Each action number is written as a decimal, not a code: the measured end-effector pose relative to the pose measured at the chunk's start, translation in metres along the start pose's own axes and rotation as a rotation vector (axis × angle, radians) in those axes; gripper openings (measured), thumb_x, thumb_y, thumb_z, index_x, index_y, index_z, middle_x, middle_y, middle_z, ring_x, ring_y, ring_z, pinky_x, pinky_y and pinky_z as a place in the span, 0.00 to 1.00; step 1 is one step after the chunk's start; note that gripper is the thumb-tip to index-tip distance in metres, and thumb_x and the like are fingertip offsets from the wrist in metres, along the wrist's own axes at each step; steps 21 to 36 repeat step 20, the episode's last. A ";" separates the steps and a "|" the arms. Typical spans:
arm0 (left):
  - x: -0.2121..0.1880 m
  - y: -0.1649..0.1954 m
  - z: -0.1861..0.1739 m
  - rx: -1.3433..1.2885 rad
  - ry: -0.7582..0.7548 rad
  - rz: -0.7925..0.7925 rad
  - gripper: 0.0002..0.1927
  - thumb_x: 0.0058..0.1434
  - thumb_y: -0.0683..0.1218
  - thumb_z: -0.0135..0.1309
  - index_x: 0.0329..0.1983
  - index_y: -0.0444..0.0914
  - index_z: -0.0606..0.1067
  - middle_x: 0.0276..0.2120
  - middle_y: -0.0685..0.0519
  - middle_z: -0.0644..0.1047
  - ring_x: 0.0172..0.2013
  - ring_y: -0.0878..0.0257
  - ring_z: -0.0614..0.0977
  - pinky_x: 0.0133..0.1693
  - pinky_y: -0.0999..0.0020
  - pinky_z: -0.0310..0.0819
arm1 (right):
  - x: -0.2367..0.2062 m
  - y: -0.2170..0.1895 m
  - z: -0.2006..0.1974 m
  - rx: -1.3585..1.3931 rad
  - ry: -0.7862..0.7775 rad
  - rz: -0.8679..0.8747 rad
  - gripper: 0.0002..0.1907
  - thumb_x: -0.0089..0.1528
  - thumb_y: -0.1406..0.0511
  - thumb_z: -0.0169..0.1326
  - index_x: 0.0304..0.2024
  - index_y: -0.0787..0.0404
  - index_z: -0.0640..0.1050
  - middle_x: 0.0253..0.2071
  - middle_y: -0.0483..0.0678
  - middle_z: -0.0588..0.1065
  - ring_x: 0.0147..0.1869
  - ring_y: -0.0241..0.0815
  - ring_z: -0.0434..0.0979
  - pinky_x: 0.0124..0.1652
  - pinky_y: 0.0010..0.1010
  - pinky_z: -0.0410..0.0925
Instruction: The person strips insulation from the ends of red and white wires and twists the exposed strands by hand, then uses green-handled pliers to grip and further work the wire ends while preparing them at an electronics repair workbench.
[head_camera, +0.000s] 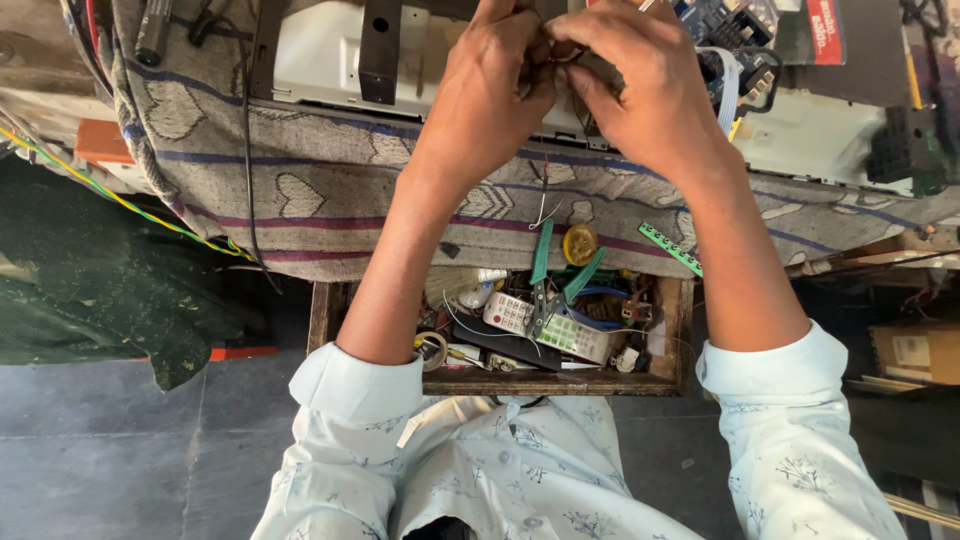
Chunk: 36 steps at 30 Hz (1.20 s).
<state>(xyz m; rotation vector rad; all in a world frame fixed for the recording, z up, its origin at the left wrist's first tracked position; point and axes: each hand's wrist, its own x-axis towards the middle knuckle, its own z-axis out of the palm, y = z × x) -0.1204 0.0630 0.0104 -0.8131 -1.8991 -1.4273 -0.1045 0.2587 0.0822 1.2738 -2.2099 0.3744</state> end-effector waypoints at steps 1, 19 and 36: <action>0.000 -0.001 -0.002 -0.035 -0.004 -0.011 0.08 0.59 0.33 0.60 0.37 0.30 0.72 0.41 0.44 0.73 0.40 0.47 0.79 0.41 0.56 0.73 | 0.000 0.003 0.002 0.045 -0.020 0.067 0.18 0.63 0.79 0.63 0.53 0.66 0.76 0.54 0.51 0.76 0.56 0.56 0.76 0.55 0.43 0.70; -0.008 0.012 0.028 0.115 0.189 -0.052 0.07 0.67 0.35 0.54 0.44 0.32 0.68 0.50 0.44 0.69 0.41 0.43 0.79 0.42 0.51 0.70 | -0.008 0.017 0.013 0.173 0.015 0.164 0.22 0.70 0.80 0.61 0.64 0.60 0.75 0.49 0.52 0.78 0.53 0.47 0.82 0.53 0.36 0.74; -0.009 0.011 0.028 0.129 0.178 -0.052 0.08 0.67 0.35 0.54 0.45 0.32 0.68 0.51 0.44 0.69 0.42 0.43 0.78 0.42 0.52 0.70 | -0.008 0.018 0.013 0.110 -0.003 0.140 0.24 0.69 0.80 0.61 0.64 0.59 0.74 0.52 0.54 0.79 0.57 0.50 0.82 0.56 0.38 0.74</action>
